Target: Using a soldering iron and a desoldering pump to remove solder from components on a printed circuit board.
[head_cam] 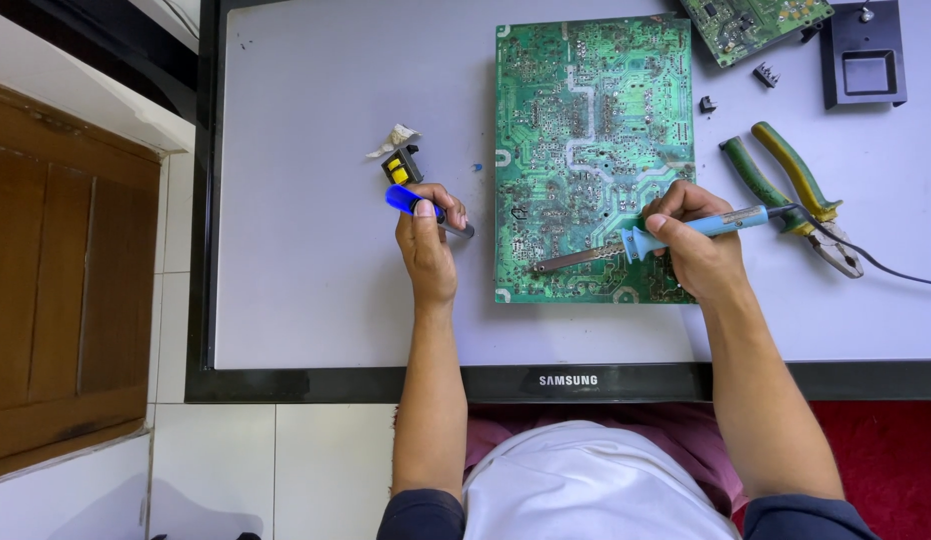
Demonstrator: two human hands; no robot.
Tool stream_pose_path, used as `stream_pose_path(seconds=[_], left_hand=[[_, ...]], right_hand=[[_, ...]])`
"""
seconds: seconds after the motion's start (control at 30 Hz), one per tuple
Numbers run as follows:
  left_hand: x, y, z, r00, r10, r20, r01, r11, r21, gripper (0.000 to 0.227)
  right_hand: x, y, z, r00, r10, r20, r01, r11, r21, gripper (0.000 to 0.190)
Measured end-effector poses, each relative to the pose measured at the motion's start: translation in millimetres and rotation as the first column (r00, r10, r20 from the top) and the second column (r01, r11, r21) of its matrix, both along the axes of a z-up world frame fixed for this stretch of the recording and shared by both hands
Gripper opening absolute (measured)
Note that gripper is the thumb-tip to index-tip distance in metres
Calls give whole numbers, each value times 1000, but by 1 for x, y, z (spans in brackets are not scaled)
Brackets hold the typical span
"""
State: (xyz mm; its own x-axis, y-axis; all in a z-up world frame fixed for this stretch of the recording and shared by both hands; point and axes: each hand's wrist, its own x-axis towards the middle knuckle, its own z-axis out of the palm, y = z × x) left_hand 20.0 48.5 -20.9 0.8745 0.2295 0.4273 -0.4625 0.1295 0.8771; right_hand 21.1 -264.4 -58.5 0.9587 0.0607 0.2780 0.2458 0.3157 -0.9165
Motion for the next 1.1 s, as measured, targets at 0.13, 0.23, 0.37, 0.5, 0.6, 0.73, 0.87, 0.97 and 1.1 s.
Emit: stream_pose_path(seconds=[0.13,0.23,0.37,0.5,0.6,0.73,0.87,0.97,1.1], left_hand=[[1,0,-2,1000,-1,-2,1,1000,-5,34],[1,0,-2,1000,2,0,-2,1000,-8,35],[1,0,-2,1000,0,1,0,1000,0,35],[1,-1,-2,1000,6,4,-6,1000,3,34],[1,-1,-1,1000,1,3,-1,1000,-5,34],[1,-2,-1,1000,3,1,-3,1000,-6,34],[-1,-3,0,1000,2,1,-2,1000,-3,34],[-1,-4,-1,1000,6,1,-6,1000,-5,33],[-1,-5,-1,1000,8,9,-8,1000,-24,32]], right_hand=[[0,-1,-4,1000,-10,-2,10,1000,-7,20],[-1,-1,-5,1000,-18,-12,18,1000,-10,19],[-3,0,-2,996,-67,-65,62,995,-76,25],[-6,3,7,985,-137,-109,117,978,-174,29],[-9,15,29,974,-187,-126,152,957,-248,31],[-15,31,54,941,-287,-181,225,927,-301,33],[-16,40,68,920,-342,-194,260,899,-353,34],[-17,45,82,922,-348,-168,261,883,-391,33],[-17,58,103,940,-325,-103,231,828,-511,30]])
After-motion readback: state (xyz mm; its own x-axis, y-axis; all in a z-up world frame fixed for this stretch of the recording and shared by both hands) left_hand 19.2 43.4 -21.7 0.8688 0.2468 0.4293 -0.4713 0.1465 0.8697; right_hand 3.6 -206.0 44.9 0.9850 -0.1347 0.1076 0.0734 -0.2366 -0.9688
